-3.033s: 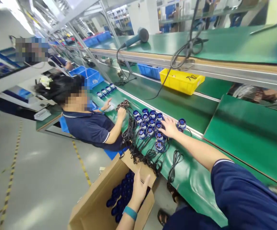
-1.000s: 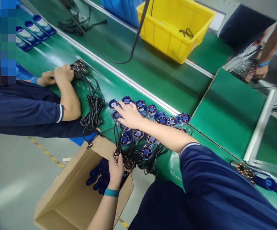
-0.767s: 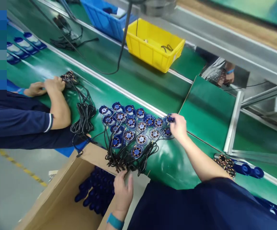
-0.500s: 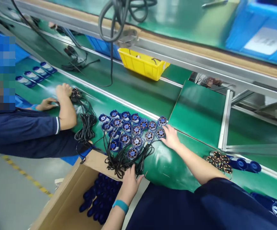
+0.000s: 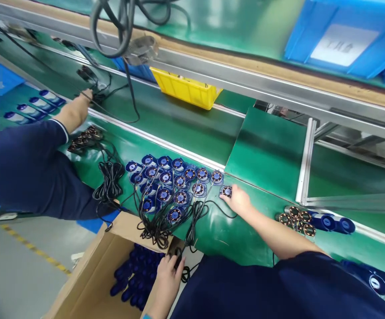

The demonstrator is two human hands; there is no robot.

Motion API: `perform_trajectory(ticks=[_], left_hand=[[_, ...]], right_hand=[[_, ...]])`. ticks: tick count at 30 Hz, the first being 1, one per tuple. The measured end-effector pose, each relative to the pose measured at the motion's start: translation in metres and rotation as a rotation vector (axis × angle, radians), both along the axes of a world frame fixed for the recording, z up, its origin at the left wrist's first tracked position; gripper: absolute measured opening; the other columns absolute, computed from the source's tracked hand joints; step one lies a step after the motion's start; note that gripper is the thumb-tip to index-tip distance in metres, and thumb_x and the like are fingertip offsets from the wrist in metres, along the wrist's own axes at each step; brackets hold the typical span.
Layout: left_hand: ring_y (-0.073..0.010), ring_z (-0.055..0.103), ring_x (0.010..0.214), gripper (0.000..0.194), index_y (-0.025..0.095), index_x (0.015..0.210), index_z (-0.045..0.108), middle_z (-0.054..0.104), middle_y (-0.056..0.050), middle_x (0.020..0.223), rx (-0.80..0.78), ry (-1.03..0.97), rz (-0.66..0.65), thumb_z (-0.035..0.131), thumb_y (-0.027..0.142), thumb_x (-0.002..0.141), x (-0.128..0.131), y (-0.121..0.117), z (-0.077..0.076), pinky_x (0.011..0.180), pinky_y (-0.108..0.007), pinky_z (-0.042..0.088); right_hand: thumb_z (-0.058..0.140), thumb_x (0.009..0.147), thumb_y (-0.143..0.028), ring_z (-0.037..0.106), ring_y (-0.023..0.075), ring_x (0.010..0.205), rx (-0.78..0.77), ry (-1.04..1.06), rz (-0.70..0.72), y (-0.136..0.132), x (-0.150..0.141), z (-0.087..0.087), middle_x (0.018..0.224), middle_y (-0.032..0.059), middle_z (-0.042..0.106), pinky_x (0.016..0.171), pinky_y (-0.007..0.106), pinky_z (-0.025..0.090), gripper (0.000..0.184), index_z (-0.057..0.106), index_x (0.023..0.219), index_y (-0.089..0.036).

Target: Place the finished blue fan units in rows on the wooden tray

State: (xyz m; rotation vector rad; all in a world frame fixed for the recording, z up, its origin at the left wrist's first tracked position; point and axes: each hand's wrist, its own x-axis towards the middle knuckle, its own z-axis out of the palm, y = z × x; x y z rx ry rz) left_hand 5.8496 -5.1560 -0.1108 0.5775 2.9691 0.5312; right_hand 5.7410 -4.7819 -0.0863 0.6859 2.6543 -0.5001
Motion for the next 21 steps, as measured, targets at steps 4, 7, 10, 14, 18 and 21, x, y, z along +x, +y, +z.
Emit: perform_trajectory(ticks=[4, 7, 10, 14, 18, 21], left_hand=[[-0.0271, 0.057, 0.086, 0.025, 0.019, 0.075, 0.066, 0.061, -0.012, 0.093, -0.154, 0.074, 0.059, 0.058, 0.03, 0.095, 0.001, -0.007, 0.011, 0.074, -0.036, 0.049], [-0.0335, 0.057, 0.105, 0.016, 0.018, 0.08, 0.068, 0.058, -0.018, 0.115, -0.205, 0.078, 0.083, 0.06, 0.025, 0.092, -0.005, 0.0, 0.013, 0.084, -0.043, 0.052], [-0.0347, 0.055, 0.119, 0.007, 0.016, 0.087, 0.065, 0.053, -0.02, 0.126, -0.092, 0.043, -0.009, 0.058, 0.017, 0.089, -0.014, 0.011, 0.004, 0.097, -0.048, 0.053], [-0.0312, 0.055, 0.128, 0.005, 0.019, 0.089, 0.055, 0.053, -0.019, 0.132, 0.112, -0.118, -0.035, 0.056, 0.014, 0.089, -0.021, 0.027, -0.015, 0.105, -0.045, 0.052], [-0.0307, 0.063, 0.114, 0.028, 0.017, 0.108, 0.052, 0.061, -0.017, 0.118, 0.156, -0.171, 0.132, 0.065, 0.032, 0.089, -0.022, 0.041, -0.025, 0.097, -0.045, 0.055], [-0.0328, 0.066, 0.103, 0.053, 0.011, 0.125, 0.049, 0.065, -0.017, 0.107, -0.04, -0.274, 0.173, 0.069, 0.044, 0.087, -0.025, 0.048, -0.021, 0.088, -0.045, 0.054]], right_hand=[[0.041, 0.101, -0.028, 0.066, 0.0273, 0.115, -0.136, 0.122, 0.06, 0.035, 0.032, -0.009, 0.122, 0.0185, 0.068, 0.099, 0.04, 0.052, 0.036, 0.056, 0.129, -0.012], [0.047, 0.089, -0.013, 0.047, 0.0321, 0.141, -0.075, 0.206, 0.31, 0.068, 0.039, -0.016, 0.156, 0.0214, 0.042, 0.114, 0.05, 0.043, 0.06, 0.045, 0.149, -0.013], [0.064, 0.088, -0.026, 0.031, 0.041, 0.149, -0.056, 0.227, 0.598, 0.081, 0.03, -0.021, 0.169, 0.0208, 0.01, 0.113, 0.061, 0.039, 0.081, 0.03, 0.161, -0.021], [0.065, 0.092, -0.054, 0.039, 0.0401, 0.141, -0.14, 0.35, 0.77, 0.065, 0.013, -0.035, 0.159, 0.0252, 0.034, 0.109, 0.059, 0.041, 0.072, 0.046, 0.148, -0.014], [0.054, 0.098, -0.046, 0.051, 0.0345, 0.122, -0.09, 0.414, 0.632, 0.034, 0.004, -0.044, 0.133, 0.0235, 0.057, 0.101, 0.051, 0.047, 0.054, 0.054, 0.136, -0.008], [0.048, 0.1, -0.04, 0.052, 0.0336, 0.115, 0.057, 0.331, 0.536, 0.015, -0.002, -0.036, 0.14, 0.0238, 0.051, 0.094, 0.048, 0.046, 0.056, 0.046, 0.148, -0.01]])
